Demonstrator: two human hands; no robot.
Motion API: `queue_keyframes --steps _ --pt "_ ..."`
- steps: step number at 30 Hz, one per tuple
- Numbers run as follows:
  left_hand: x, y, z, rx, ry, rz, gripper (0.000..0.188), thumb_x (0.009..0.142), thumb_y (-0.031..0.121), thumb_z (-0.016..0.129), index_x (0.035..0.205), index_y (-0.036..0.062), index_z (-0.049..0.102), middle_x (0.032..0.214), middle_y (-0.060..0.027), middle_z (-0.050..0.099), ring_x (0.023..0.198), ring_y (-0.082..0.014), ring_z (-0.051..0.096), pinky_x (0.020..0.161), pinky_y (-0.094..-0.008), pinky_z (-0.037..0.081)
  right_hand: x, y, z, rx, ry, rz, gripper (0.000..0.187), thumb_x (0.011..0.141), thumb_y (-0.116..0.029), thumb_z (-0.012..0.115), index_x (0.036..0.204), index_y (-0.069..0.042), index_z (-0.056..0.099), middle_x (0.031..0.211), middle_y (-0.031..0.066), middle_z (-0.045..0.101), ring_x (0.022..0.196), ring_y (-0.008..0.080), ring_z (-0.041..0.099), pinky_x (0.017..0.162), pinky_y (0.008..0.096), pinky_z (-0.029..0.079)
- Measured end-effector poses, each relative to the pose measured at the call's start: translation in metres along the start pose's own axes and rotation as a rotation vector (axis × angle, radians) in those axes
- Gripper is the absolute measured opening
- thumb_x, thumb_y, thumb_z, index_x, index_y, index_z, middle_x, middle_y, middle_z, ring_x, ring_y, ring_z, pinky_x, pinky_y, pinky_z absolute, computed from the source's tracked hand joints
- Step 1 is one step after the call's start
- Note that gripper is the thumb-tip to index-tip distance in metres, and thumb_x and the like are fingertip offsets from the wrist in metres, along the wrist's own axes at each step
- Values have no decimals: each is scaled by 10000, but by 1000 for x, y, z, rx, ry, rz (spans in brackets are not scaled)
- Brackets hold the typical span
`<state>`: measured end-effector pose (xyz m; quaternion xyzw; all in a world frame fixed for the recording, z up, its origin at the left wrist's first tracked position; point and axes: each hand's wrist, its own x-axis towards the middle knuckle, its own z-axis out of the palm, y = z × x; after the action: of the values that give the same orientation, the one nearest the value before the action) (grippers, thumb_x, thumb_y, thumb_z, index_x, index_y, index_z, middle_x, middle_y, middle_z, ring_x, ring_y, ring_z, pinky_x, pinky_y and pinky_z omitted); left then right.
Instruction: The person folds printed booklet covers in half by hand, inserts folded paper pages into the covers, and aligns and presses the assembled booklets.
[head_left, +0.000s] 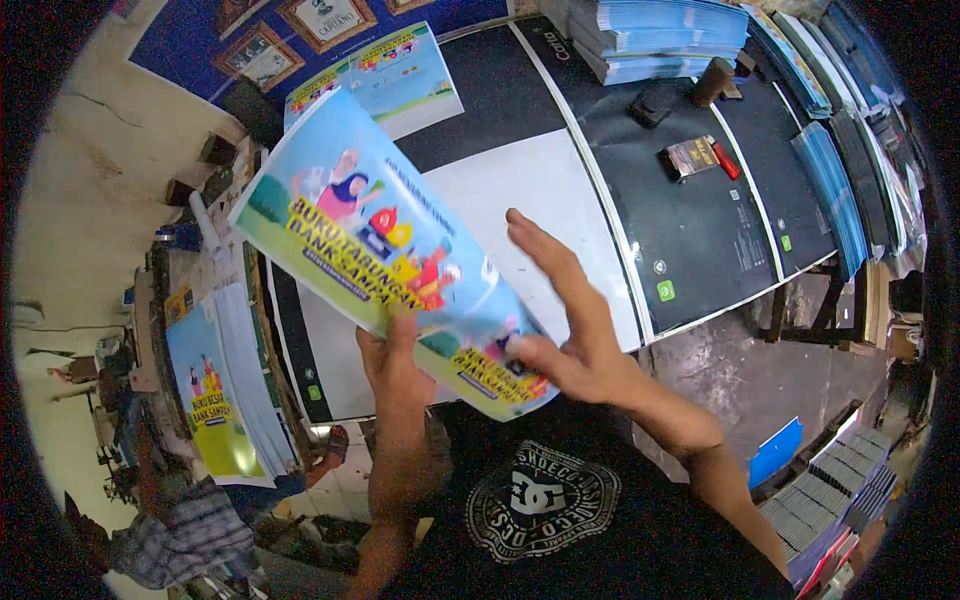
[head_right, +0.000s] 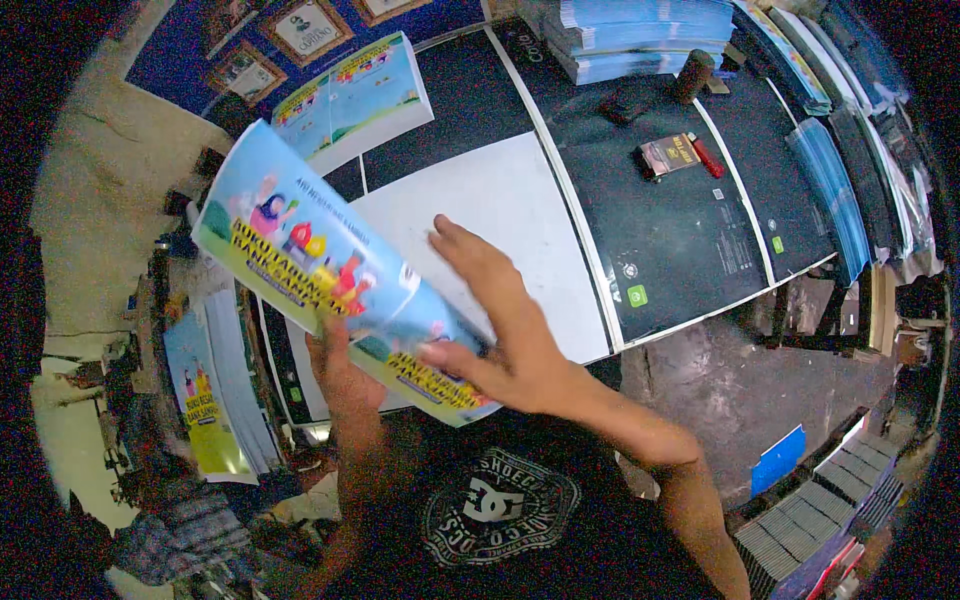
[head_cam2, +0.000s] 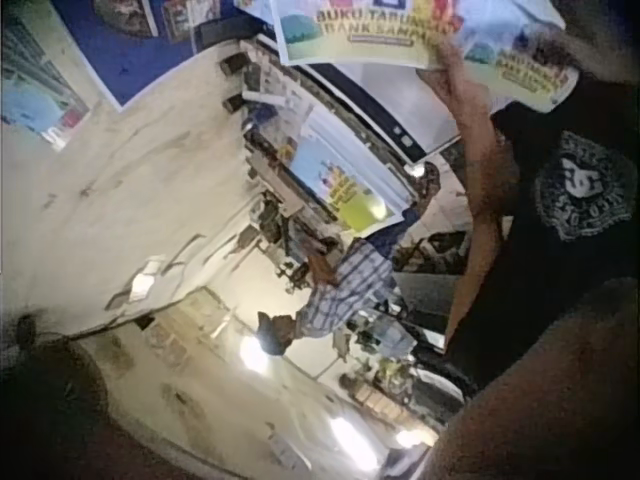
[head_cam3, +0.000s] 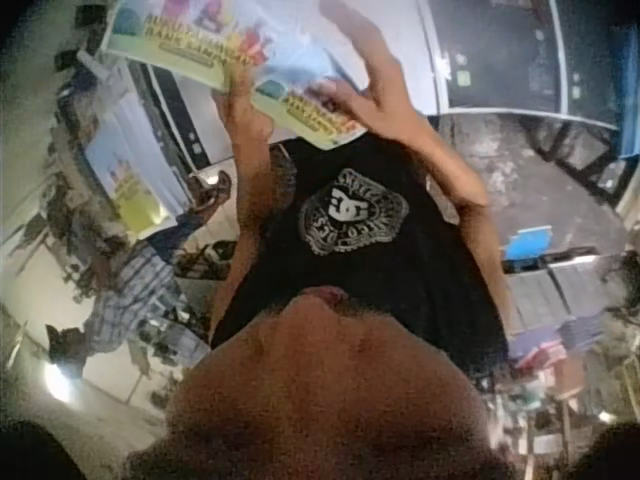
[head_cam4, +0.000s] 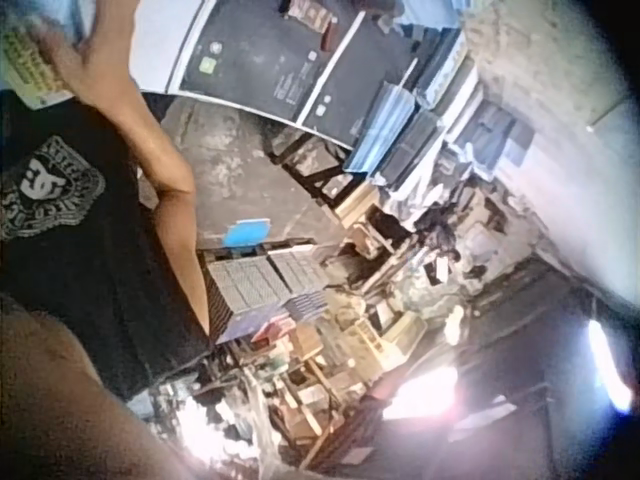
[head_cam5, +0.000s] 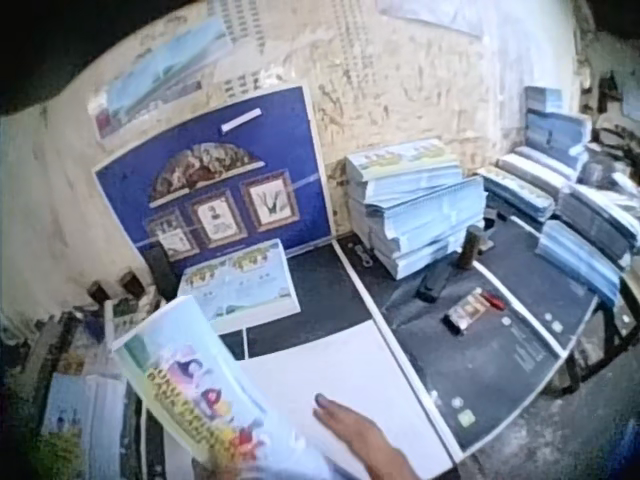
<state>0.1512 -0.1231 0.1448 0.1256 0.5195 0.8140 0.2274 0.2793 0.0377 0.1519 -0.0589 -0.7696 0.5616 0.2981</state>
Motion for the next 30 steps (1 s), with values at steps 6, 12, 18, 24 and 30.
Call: queue_keyframes --steps 6,12,18,24,30 --pt "-5 -19 -47 -155 -257 6 630 939 182 697 1455 57 357 1402 -165 519 1237 -342 580 981 -561 527 8 -18 0 131 -176 263 447 806 -207 845 1140 42 685 1068 166 734 987 210 702 885 339 528" --pt "1 -23 -43 -196 -253 -86 668 902 193 753 1444 69 383 1421 -141 502 1267 -339 553 1016 -579 498 3 -16 4 170 -220 393 356 838 -189 816 1085 43 705 954 177 749 876 177 723 770 318 553" --pt "23 -34 -56 -168 -414 11 563 970 233 661 1437 53 405 1376 -124 549 1216 -313 596 1054 -554 470 6 -19 1 48 -134 187 269 870 -122 765 1083 34 720 882 184 743 768 202 726 690 307 555" --pt "57 38 -32 -95 474 421 518 1058 401 418 1420 36 480 1408 -145 542 1311 -298 497 1142 -497 371 40 20 -25 -579 87 -363 442 750 -84 712 1183 -10 663 1176 169 697 1054 296 683 872 398 533" --pt "28 53 13 1343 332 763 531 916 242 691 1366 34 505 1398 -167 523 1331 -266 453 1132 -532 313 7 127 -9 -1116 -203 -486 445 828 -160 576 1236 4 642 1266 141 672 1156 272 652 937 392 511"
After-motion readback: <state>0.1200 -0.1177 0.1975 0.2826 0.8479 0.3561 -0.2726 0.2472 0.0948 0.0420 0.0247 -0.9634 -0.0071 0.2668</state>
